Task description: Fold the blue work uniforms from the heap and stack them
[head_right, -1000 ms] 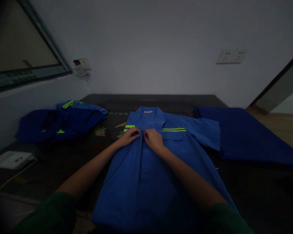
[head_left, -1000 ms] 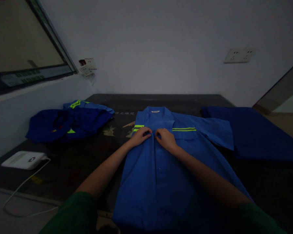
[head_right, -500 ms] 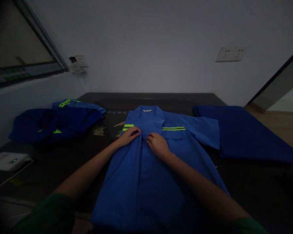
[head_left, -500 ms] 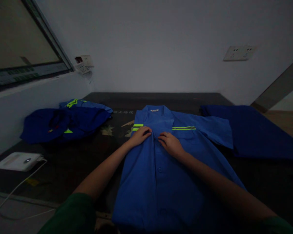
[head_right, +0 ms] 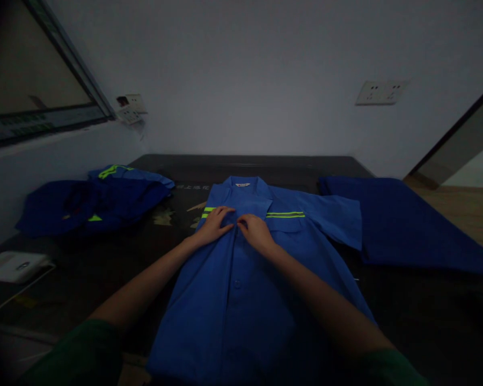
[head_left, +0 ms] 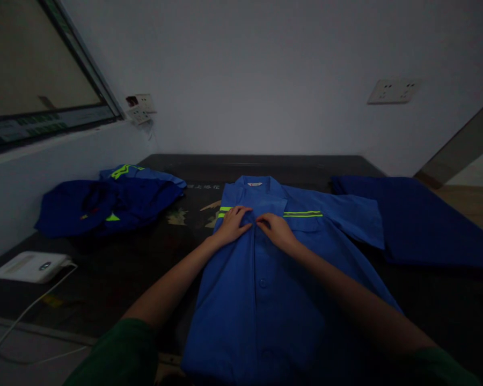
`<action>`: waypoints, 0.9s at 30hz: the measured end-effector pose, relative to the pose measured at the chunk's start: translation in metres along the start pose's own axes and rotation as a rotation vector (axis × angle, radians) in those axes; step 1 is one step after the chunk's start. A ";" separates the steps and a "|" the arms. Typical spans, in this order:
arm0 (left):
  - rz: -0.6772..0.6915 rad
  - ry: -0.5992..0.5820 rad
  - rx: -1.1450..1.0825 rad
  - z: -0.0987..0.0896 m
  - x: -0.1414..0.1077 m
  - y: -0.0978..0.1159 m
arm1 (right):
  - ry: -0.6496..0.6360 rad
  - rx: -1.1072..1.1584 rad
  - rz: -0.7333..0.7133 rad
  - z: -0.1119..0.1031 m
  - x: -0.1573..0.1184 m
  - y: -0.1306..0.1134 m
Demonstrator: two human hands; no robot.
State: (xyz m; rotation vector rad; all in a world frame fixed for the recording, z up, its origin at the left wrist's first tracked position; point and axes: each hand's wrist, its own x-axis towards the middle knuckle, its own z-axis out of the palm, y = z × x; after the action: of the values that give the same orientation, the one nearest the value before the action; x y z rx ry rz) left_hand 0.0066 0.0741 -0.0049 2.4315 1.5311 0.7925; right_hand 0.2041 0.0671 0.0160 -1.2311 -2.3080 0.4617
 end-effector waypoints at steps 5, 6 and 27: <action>-0.184 0.054 0.079 -0.009 0.039 -0.038 | -0.107 -0.144 0.186 0.004 0.029 -0.022; -0.224 0.047 0.122 -0.009 0.049 -0.044 | -0.121 -0.192 0.219 0.006 0.031 -0.025; -0.617 -0.153 0.330 0.015 0.093 -0.070 | -0.057 -0.239 0.183 0.020 0.024 -0.018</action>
State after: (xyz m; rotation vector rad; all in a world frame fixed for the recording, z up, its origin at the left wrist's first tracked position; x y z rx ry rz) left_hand -0.0099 0.1901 -0.0127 1.9345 2.3031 0.2432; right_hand 0.1694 0.0760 0.0147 -1.5717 -2.3617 0.2906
